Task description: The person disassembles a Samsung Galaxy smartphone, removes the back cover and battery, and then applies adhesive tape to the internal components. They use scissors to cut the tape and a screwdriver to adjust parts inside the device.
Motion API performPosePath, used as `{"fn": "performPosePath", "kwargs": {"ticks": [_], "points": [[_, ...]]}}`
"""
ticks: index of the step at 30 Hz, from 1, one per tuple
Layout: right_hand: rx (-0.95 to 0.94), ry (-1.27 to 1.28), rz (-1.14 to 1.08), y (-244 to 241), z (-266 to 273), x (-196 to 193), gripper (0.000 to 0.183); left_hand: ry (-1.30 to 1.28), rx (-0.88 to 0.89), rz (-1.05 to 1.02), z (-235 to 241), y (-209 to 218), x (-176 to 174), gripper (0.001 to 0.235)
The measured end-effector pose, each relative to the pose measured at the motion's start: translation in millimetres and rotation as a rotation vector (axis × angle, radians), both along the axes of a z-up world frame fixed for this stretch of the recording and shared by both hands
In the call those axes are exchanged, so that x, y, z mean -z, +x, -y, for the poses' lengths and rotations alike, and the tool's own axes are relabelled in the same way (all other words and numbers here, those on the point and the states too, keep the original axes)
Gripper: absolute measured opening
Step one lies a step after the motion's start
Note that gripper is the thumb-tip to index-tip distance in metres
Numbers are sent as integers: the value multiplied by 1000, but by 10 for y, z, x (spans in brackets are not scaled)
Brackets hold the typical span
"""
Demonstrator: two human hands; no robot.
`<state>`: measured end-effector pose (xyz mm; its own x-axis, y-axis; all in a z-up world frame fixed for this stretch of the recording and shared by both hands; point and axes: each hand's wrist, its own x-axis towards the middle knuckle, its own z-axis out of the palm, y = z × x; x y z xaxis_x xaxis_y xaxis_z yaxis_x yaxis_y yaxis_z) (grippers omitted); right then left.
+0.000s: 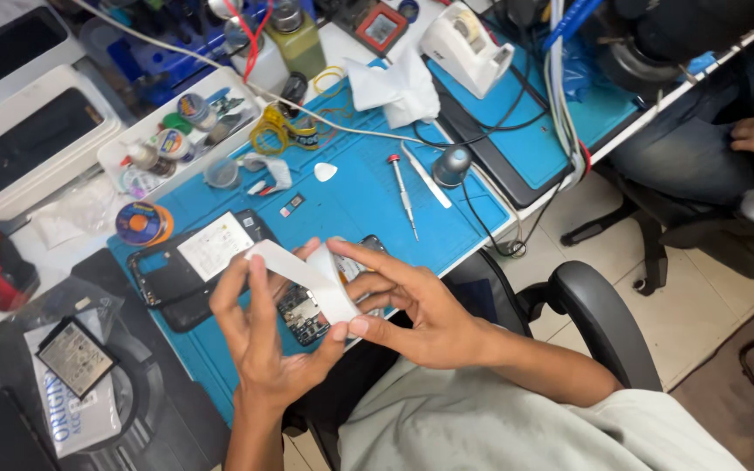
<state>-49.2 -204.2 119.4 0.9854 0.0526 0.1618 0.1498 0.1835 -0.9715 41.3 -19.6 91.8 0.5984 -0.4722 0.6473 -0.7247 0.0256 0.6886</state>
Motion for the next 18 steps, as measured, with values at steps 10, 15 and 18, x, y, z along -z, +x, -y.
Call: {"fn": "performPosePath", "kwargs": {"ticks": [10, 15, 18], "points": [[-115, 226, -208, 145, -193, 106, 87, 104, -10, 180, -236, 83, 91, 100], [-72, 278, -234, 225, -207, 160, 83, 104, -74, 236, -182, 147, 128, 106], [-49, 167, -204, 239, -262, 154, 81, 117, -134, 169, -228, 119, 121, 112]]}}
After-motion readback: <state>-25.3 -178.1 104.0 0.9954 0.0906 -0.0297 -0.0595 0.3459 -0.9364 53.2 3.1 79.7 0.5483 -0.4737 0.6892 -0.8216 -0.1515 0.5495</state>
